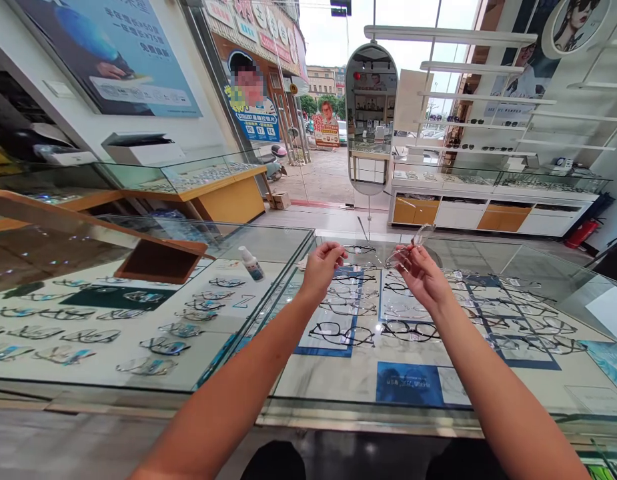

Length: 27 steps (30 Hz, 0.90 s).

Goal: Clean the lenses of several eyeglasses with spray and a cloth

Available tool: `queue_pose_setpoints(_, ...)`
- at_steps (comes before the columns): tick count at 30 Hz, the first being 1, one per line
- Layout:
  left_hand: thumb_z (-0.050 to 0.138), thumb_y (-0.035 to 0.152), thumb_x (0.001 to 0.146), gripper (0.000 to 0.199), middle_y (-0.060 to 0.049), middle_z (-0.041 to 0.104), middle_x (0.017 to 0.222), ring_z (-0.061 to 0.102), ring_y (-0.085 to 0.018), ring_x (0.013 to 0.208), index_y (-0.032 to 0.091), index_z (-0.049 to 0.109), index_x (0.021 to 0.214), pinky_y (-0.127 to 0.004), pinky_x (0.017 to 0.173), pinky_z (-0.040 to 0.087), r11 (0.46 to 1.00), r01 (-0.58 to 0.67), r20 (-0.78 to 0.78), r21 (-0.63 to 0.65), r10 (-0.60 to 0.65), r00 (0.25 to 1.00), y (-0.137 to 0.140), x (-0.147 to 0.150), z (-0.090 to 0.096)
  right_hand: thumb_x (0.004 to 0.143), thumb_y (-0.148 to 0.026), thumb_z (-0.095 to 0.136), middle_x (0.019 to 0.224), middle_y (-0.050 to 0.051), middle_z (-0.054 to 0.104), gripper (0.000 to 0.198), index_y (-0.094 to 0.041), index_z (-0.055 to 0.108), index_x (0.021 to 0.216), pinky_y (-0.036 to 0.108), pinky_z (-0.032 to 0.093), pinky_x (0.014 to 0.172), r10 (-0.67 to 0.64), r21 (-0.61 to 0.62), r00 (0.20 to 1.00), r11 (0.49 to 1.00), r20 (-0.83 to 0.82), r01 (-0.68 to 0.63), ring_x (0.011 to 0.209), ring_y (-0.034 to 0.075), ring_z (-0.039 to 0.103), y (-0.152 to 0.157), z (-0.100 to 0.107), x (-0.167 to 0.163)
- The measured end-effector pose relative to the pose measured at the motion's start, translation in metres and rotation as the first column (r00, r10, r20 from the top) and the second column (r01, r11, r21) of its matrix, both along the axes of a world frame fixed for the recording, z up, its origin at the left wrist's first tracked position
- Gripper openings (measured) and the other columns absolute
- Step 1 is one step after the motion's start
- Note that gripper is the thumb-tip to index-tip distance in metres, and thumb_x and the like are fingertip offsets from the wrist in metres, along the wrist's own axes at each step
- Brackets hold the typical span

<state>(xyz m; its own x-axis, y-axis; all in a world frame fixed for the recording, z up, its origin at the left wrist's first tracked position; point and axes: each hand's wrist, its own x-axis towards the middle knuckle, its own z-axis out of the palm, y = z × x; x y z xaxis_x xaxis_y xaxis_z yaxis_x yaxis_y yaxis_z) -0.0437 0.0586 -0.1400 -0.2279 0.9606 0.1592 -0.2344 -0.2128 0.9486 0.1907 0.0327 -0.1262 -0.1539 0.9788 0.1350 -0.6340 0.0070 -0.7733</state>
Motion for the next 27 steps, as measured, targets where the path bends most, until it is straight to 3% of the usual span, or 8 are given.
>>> queue_pose_setpoints(3, 0.071, 0.022, 0.08, 0.011, 0.003, 0.06, 0.069, 0.05, -0.01, 0.06, 0.02, 0.061, 0.075, -0.023, 0.062, 0.04, 0.946, -0.276, -0.044, 0.17, 0.287, 0.957, 0.008, -0.016, 0.006, 0.066, -0.04, 0.1, 0.099, -0.006, 0.082, 0.032, -0.03, 0.074, 0.084, 0.026, 0.057, 0.084, -0.028, 0.001, 1.0, 1.0, 0.004, 0.028, 0.097, 0.013, 0.074, 0.0, 0.004, 0.006)
queue_pose_setpoints(7, 0.066, 0.02, 0.084, 0.016, 0.004, 0.053, 0.072, 0.05, -0.012, 0.066, 0.022, 0.054, 0.075, -0.023, 0.068, 0.041, 0.801, -0.525, -0.077, 0.287, 0.565, 0.821, 0.018, -0.038, 0.011, 0.071, -0.039, 0.096, 0.1, -0.004, 0.081, 0.027, -0.031, 0.074, 0.085, 0.03, 0.057, 0.088, -0.043, 0.012, 0.998, 0.999, 0.038, 0.043, 0.099, 0.016, 0.075, 0.002, 0.004, 0.011)
queue_pose_setpoints(10, 0.065, 0.021, 0.087, 0.016, 0.001, 0.053, 0.079, 0.053, -0.016, 0.078, 0.023, 0.052, 0.079, -0.028, 0.081, 0.046, 0.663, -0.646, -0.208, 0.38, 0.741, 0.638, 0.02, -0.054, 0.012, 0.07, -0.042, 0.097, 0.1, -0.004, 0.081, 0.03, -0.031, 0.073, 0.085, 0.031, 0.057, 0.088, -0.04, 0.026, 0.997, 0.999, 0.069, 0.038, 0.102, 0.017, 0.075, 0.003, 0.005, 0.013)
queue_pose_setpoints(13, 0.068, 0.021, 0.086, 0.018, -0.007, 0.059, 0.101, 0.058, -0.026, 0.106, 0.023, 0.051, 0.09, -0.04, 0.105, 0.044, 0.533, -0.72, -0.366, 0.445, 0.841, 0.398, 0.019, -0.07, 0.012, 0.068, -0.044, 0.098, 0.101, -0.003, 0.081, 0.033, -0.031, 0.073, 0.084, 0.031, 0.058, 0.088, -0.085, 0.074, 0.988, 0.994, 0.127, 0.076, 0.104, 0.018, 0.074, 0.002, 0.009, 0.016)
queue_pose_setpoints(15, 0.072, 0.018, 0.082, 0.031, -0.015, 0.058, 0.124, 0.053, -0.033, 0.128, 0.022, 0.05, 0.104, -0.048, 0.116, 0.037, 0.444, -0.785, -0.411, 0.433, 0.872, 0.266, 0.019, -0.08, 0.009, 0.065, -0.044, 0.099, 0.102, -0.002, 0.082, 0.035, -0.031, 0.073, 0.083, 0.032, 0.057, 0.089, -0.162, 0.141, 0.972, 0.98, 0.168, 0.139, 0.106, 0.018, 0.074, 0.001, 0.013, 0.02)
queue_pose_setpoints(17, 0.074, 0.017, 0.079, 0.048, -0.02, 0.052, 0.138, 0.048, -0.037, 0.139, 0.02, 0.046, 0.118, -0.052, 0.119, 0.034, 0.38, -0.847, -0.436, 0.371, 0.877, 0.202, 0.02, -0.087, 0.004, 0.063, -0.043, 0.1, 0.102, -0.001, 0.082, 0.035, -0.03, 0.073, 0.083, 0.033, 0.057, 0.092, -0.25, 0.218, 0.949, 0.954, 0.19, 0.208, 0.107, 0.019, 0.074, 0.001, 0.016, 0.023)
queue_pose_setpoints(21, 0.073, 0.016, 0.077, 0.059, -0.022, 0.055, 0.143, 0.051, -0.039, 0.141, 0.02, 0.042, 0.127, -0.053, 0.117, 0.036, 0.377, -0.904, -0.474, 0.2, 0.845, 0.247, 0.029, -0.093, -0.013, 0.066, -0.042, 0.098, 0.101, 0.0, 0.081, 0.033, -0.029, 0.073, 0.084, 0.035, 0.057, 0.092, -0.348, 0.276, 0.914, 0.918, 0.208, 0.286, 0.104, 0.02, 0.074, 0.004, 0.016, 0.026)
queue_pose_setpoints(27, 0.06, 0.006, 0.079, 0.046, -0.017, 0.068, 0.127, 0.063, -0.035, 0.134, 0.024, 0.043, 0.117, -0.05, 0.11, 0.043, 0.438, -0.898, -0.451, -0.044, 0.793, 0.409, 0.036, -0.103, -0.035, 0.065, -0.041, 0.098, 0.093, 0.0, 0.08, 0.034, -0.027, 0.07, 0.078, 0.037, 0.054, 0.101, -0.399, 0.301, 0.891, 0.895, 0.217, 0.328, 0.108, 0.022, 0.075, 0.008, 0.012, 0.023)
